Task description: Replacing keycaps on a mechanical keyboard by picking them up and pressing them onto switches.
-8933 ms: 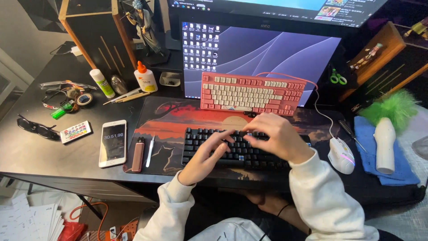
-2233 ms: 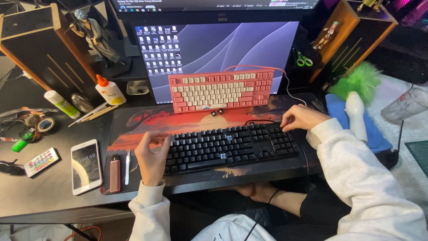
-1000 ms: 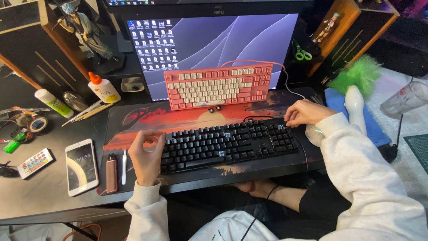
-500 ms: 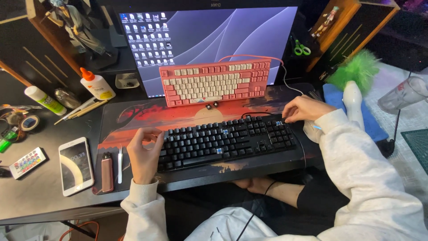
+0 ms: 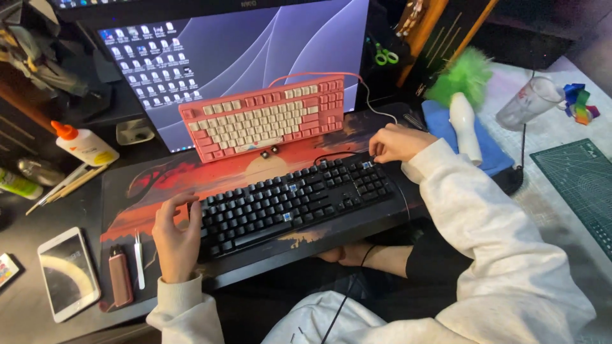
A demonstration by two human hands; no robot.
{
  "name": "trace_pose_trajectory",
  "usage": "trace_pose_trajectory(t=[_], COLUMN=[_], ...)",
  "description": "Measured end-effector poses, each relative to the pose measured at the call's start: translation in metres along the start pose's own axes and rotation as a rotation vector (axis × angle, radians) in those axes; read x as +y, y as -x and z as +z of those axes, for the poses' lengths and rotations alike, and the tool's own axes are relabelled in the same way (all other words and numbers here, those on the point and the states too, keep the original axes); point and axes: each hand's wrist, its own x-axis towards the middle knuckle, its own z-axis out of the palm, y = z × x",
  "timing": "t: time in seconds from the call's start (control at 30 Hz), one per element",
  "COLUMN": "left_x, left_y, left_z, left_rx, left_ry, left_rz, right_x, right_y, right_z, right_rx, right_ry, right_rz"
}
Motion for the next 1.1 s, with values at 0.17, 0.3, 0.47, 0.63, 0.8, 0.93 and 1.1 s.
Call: trace_pose_trajectory(t=[0.17, 0.3, 0.47, 0.63, 0.8, 0.93, 1.1], left_x=[0.010, 0.010, 0.013, 0.007, 0.011, 0.007, 0.011], left_y=[0.001, -0.001, -0.002, -0.001, -0.005, -0.002, 0.000], left_z=[-0.002, -0.003, -0.004, -0.001, 0.001, 0.007, 0.004], left_rx=[-0.017, -0.048, -0.060, -0.067, -0.056, -0.031, -0.050], left_ry=[0.013, 0.019, 0.016, 0.028, 0.028, 0.029, 0.074], left_rz=[-0.033, -0.034, -0.033, -0.045, -0.054, -0.031, -0.079], right_x=[-0.015, -0.022, -0.025, -0.028, -0.016, -0.025, -0.031], right_y=[0.008, 0.011, 0.011, 0.002, -0.021, -0.042, -0.064], right_z=[-0.008, -0.009, -0.011, -0.007, -0.010, -0.018, -0.025], right_rx=[-0.011, -0.036, -0.027, -0.005, -0.054, -0.191, -0.288], right_ry=[-0.008, -0.035, -0.012, 0.036, 0.069, 0.171, 0.302], right_rz=[0.016, 0.004, 0.002, 0.025, 0.094, 0.175, 0.173])
